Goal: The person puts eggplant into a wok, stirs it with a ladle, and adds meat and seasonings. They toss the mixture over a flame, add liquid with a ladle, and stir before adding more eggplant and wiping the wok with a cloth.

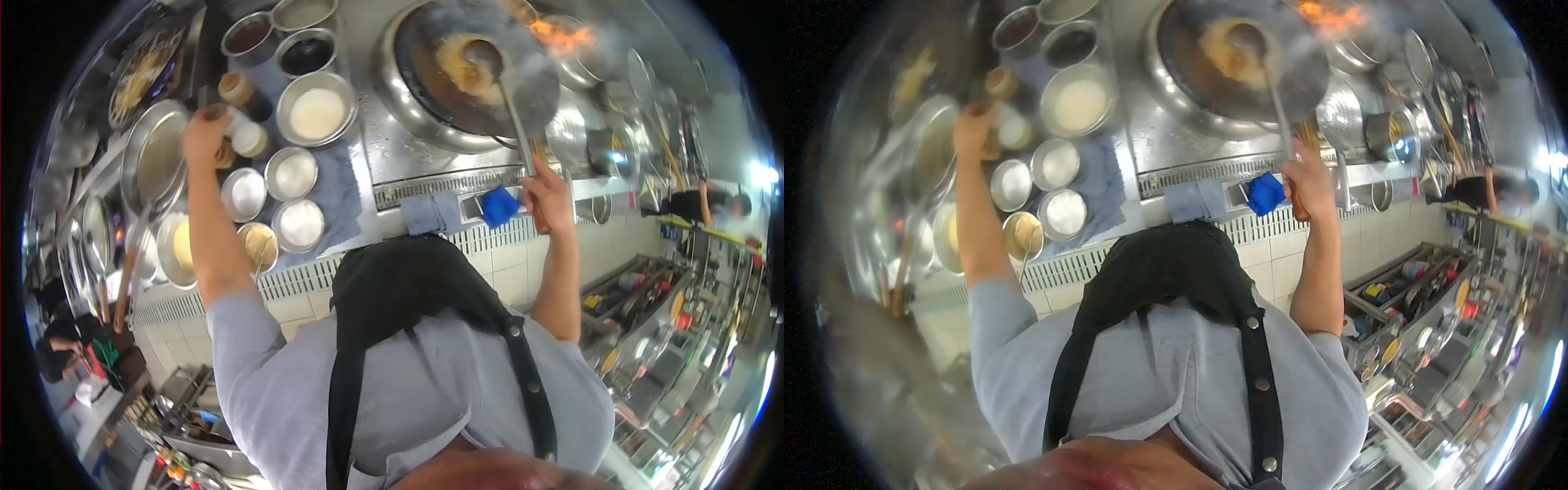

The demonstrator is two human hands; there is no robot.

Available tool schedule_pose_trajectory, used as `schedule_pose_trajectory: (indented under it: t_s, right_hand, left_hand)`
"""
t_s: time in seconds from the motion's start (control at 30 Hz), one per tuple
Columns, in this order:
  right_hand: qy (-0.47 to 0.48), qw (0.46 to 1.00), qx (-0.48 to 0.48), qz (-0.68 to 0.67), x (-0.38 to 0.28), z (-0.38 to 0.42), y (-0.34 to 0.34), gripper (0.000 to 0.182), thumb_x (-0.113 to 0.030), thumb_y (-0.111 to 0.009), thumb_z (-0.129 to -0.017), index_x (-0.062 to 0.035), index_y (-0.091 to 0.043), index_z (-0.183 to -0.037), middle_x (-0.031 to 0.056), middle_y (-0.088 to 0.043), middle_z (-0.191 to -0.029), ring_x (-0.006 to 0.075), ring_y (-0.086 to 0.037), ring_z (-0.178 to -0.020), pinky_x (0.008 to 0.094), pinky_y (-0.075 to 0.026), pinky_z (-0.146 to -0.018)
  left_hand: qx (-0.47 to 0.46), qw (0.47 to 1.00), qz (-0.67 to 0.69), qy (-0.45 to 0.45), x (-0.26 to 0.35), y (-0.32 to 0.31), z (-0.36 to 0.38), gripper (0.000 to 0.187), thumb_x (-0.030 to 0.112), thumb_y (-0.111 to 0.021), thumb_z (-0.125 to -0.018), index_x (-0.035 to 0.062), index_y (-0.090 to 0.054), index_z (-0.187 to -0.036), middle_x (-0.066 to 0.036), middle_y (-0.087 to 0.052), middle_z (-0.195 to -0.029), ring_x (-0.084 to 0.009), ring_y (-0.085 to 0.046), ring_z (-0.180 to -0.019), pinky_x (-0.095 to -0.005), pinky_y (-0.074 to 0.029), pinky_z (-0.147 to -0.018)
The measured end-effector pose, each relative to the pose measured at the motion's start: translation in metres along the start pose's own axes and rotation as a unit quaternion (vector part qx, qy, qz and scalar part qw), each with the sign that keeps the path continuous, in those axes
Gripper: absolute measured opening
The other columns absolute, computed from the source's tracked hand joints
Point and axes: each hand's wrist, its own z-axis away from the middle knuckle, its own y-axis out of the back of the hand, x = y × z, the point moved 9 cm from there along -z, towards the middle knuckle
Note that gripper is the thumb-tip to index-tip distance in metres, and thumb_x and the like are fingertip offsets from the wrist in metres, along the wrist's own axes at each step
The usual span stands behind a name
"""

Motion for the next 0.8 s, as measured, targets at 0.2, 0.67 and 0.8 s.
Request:
schedule_pose_trajectory:
  t_s: [0.2, 0.67, 0.8]
  right_hand:
    - [0.068, 0.983, 0.068, 0.157, -0.006, -0.041, 0.018, 0.059, -0.015, -0.06, -0.091, -0.0035, -0.05, -0.148, 0.0059, -0.063, -0.068, 0.0111, -0.056, -0.049, 0.0296, -0.045, -0.046]
    - [0.066, 0.976, -0.165, -0.126, 0.028, -0.006, 0.115, 0.065, -0.006, -0.063, -0.092, -0.0036, -0.041, -0.154, 0.0037, -0.06, -0.07, 0.0116, -0.056, -0.054, 0.0291, -0.045, -0.05]
    - [0.012, 0.945, -0.219, -0.241, 0.037, 0.024, 0.146, 0.072, -0.002, -0.066, -0.092, -0.0007, -0.034, -0.156, 0.0051, -0.06, -0.074, 0.012, -0.054, -0.053, 0.0264, -0.042, -0.047]
  left_hand:
    - [0.219, 0.969, 0.111, -0.003, 0.037, 0.165, 0.058, 0.066, 0.052, -0.082, -0.074, 0.0048, -0.069, -0.12, -0.014, -0.073, -0.11, -0.0288, -0.068, -0.103, -0.0384, -0.05, -0.095]
    - [-0.065, 0.983, 0.073, -0.154, 0.367, -0.056, 0.202, 0.089, 0.05, -0.081, -0.079, -0.0111, -0.05, -0.137, -0.025, -0.062, -0.131, -0.0352, -0.058, -0.125, -0.0416, -0.042, -0.108]
    - [-0.161, 0.954, 0.085, -0.237, 0.48, -0.132, 0.228, 0.079, 0.051, -0.077, -0.078, 0.0005, -0.057, -0.135, -0.026, -0.068, -0.12, -0.0415, -0.064, -0.115, -0.0453, -0.05, -0.098]
